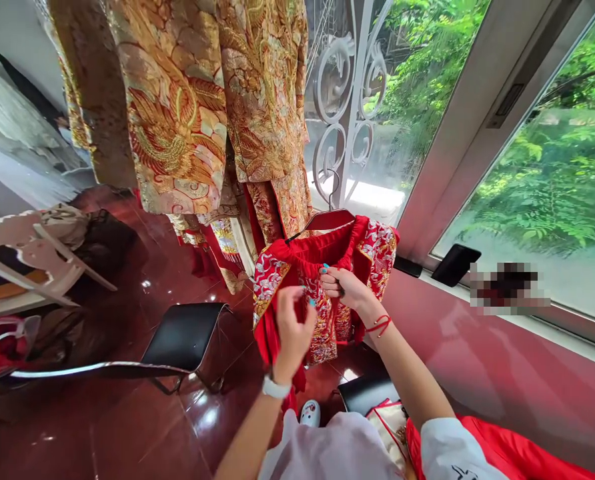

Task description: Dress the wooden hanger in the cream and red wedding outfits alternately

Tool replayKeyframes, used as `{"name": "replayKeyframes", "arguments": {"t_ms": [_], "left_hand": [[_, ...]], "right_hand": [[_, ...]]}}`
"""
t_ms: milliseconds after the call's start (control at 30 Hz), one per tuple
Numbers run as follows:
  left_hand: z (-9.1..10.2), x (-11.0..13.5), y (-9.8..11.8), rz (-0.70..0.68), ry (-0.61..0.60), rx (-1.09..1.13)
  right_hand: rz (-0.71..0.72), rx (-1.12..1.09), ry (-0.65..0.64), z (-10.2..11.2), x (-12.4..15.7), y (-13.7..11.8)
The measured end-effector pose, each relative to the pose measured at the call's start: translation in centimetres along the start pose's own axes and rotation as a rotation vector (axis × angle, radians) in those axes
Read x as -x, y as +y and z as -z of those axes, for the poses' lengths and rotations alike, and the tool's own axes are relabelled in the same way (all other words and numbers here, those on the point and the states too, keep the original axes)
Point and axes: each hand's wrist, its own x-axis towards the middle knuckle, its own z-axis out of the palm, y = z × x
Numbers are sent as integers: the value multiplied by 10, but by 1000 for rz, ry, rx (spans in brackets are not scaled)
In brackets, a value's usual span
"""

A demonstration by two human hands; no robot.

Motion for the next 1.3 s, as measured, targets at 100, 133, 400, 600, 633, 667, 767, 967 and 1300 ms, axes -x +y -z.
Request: {"name": "replayKeyframes", "arguments": {"t_ms": [100,133,400,600,633,667,767,967,1300], "left_hand": [[-41,31,8,355,-237,403],[-49,32,9,458,-280,490],[-18,8,18,563,-457,614],[5,16,38,586,-388,697],[5,17,40,598,-392,710],[5,18,42,607,-393,719],[5,18,45,619,-364,728],[2,15,43,625,-289,703],[-2,20,59,604,-318,648]], "right_hand": [[-8,-5,0,1,1,-1],[-3,4,15,1,0,-1],[197,256,33,12,12,4],[697,881,874,64,49,13],[777,998,1050,69,45,20],[836,1106,1170,73,40,27],[935,1291,1303,83,18,41],[1014,1391,1278,114,39,-12],[1127,1644,1066,153,68,-79]]}}
